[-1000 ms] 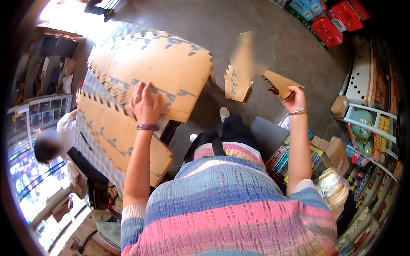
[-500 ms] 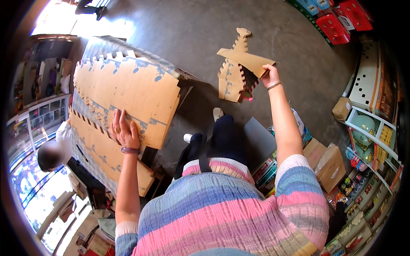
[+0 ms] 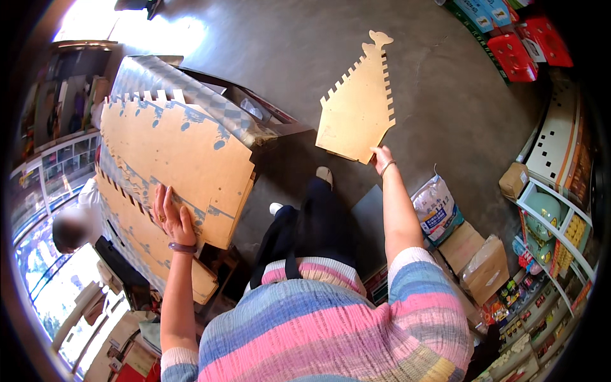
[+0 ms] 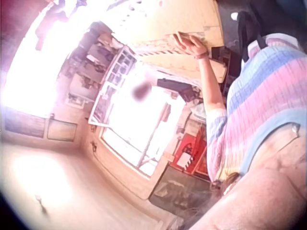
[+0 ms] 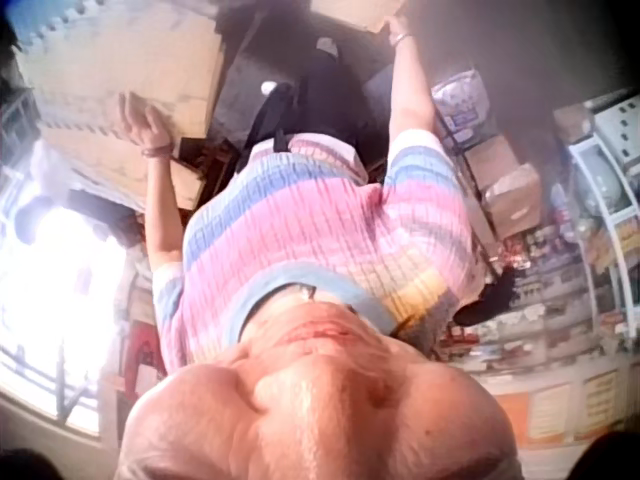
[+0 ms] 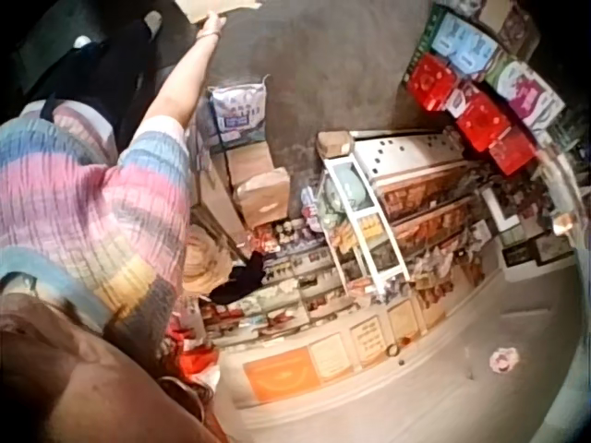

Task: The person assembles paper products by folding and joining cardboard components at a table.

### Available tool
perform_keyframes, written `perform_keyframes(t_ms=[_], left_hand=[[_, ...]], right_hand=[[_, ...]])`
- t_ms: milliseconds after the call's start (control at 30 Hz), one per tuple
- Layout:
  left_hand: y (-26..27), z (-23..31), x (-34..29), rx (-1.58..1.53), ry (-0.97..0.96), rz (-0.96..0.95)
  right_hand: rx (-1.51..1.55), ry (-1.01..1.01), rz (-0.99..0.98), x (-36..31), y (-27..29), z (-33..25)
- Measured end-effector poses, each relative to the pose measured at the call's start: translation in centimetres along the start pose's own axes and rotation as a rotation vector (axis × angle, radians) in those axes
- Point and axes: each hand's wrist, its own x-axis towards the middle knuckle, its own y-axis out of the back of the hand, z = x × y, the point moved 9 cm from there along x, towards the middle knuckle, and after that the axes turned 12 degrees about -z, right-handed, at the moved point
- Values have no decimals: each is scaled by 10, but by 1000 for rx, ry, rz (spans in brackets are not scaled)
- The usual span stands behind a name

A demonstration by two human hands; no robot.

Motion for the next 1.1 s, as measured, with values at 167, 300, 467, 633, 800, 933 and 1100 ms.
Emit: perform_keyframes(t_ms=[167,300,467,633,800,933,1100], left_hand=[[0,-2,-6,-1,16,2],[-2,-2,5,-5,9,-2],[6,-6,-10,93,106,18],[4,-18,-15,4,108,-34],[46,-38,-54,-205,125,147],[72,-102,-144,-115,327,197],[62,-178,-261,-22,581,231]], right_hand=[[-1413,-400,71,4,12,64],[-1154,-313,166,25,57,104],[-390,-112,-39,-13,-31,27],[-388,414,-210,-96,-153,-133],[-595,709,-446,-259,-327,-194],[-874,672,-894,-359,-464,-116],[-1326,1031,-1072,-405,-565,-5]])
